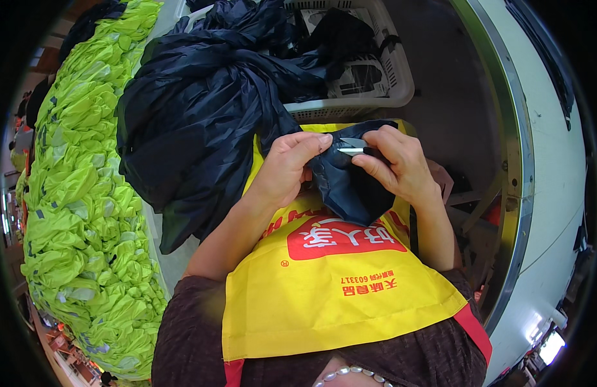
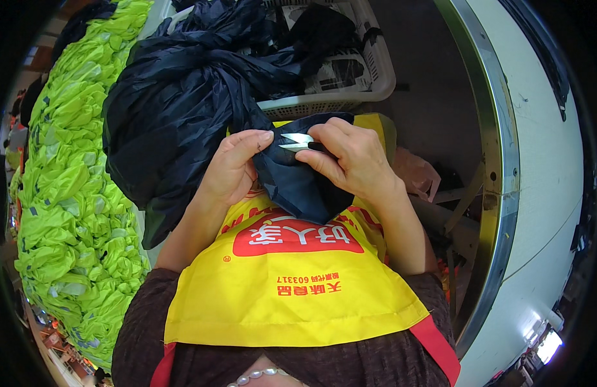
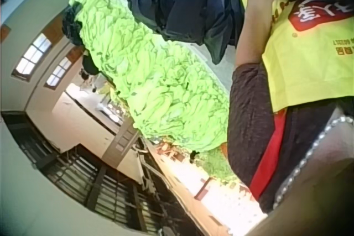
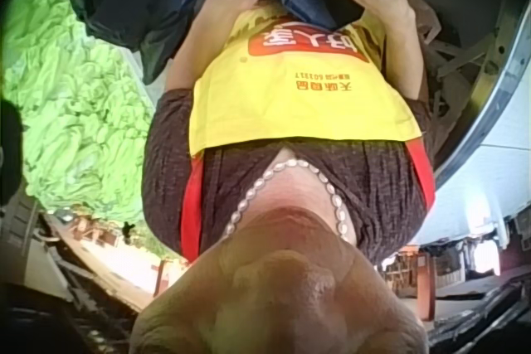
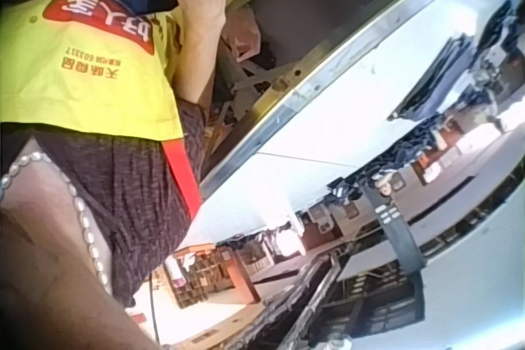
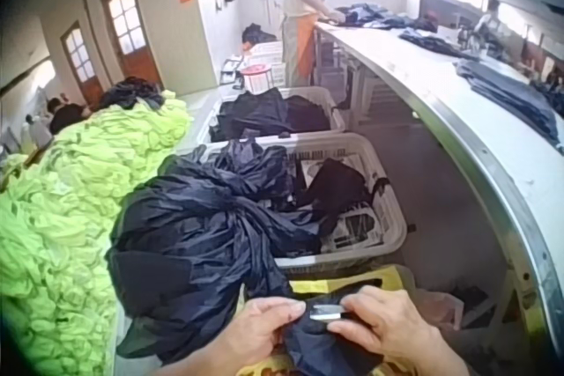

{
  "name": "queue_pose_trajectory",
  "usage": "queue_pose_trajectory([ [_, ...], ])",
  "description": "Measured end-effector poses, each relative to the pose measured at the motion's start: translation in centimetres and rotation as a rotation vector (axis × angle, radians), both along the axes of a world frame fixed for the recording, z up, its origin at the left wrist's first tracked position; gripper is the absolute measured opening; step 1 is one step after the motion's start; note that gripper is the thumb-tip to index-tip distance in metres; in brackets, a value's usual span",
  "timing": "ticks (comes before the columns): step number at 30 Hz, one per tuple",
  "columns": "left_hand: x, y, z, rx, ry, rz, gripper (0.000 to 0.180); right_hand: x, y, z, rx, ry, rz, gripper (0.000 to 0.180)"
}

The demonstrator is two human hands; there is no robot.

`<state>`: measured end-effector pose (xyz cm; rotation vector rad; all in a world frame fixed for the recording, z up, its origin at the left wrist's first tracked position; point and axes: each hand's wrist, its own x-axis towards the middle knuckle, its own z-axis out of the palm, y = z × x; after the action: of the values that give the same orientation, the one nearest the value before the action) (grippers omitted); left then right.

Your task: The person uses scissors to cut the edges of dark blue fabric pieces one at a time. They repeatedly pick up a piece, trim its edges, and place it into a white basket. The person also folds a larger piece of fabric on the table.

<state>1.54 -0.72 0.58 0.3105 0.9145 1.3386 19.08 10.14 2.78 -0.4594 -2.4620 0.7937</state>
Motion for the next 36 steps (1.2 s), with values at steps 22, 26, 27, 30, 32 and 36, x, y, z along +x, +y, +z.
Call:
queue_pose_trajectory([
  [22,0.3,0.1,-0.4,-0.014,-0.013,-0.044,0.016,0.2,0.1,0.0,0.035,-0.031,0.003,0.026],
  [26,0.4,0.2,0.3,-0.027,-0.010,-0.058,0.016,0.1,0.0,-0.6,-0.100,0.087,-0.011,0.020],
  [27,0.4,0.2,-0.2,-0.007,-0.022,-0.061,0.016,0.2,-0.1,-1.0,-0.243,0.165,-0.035,0.019],
  [30,0.3,0.3,-0.2,0.011,-0.049,-0.065,0.016,0.4,-0.8,-1.2,-0.567,0.277,-0.149,0.019],
  [32,0.1,0.2,-0.7,0.015,-0.017,-0.085,0.017,-0.8,-1.6,0.1,-0.525,0.312,-0.176,0.022],
  [36,-0.6,0.0,-0.2,0.154,0.448,-0.214,0.018,-2.0,-1.1,0.2,-0.319,0.121,-0.015,0.018],
])
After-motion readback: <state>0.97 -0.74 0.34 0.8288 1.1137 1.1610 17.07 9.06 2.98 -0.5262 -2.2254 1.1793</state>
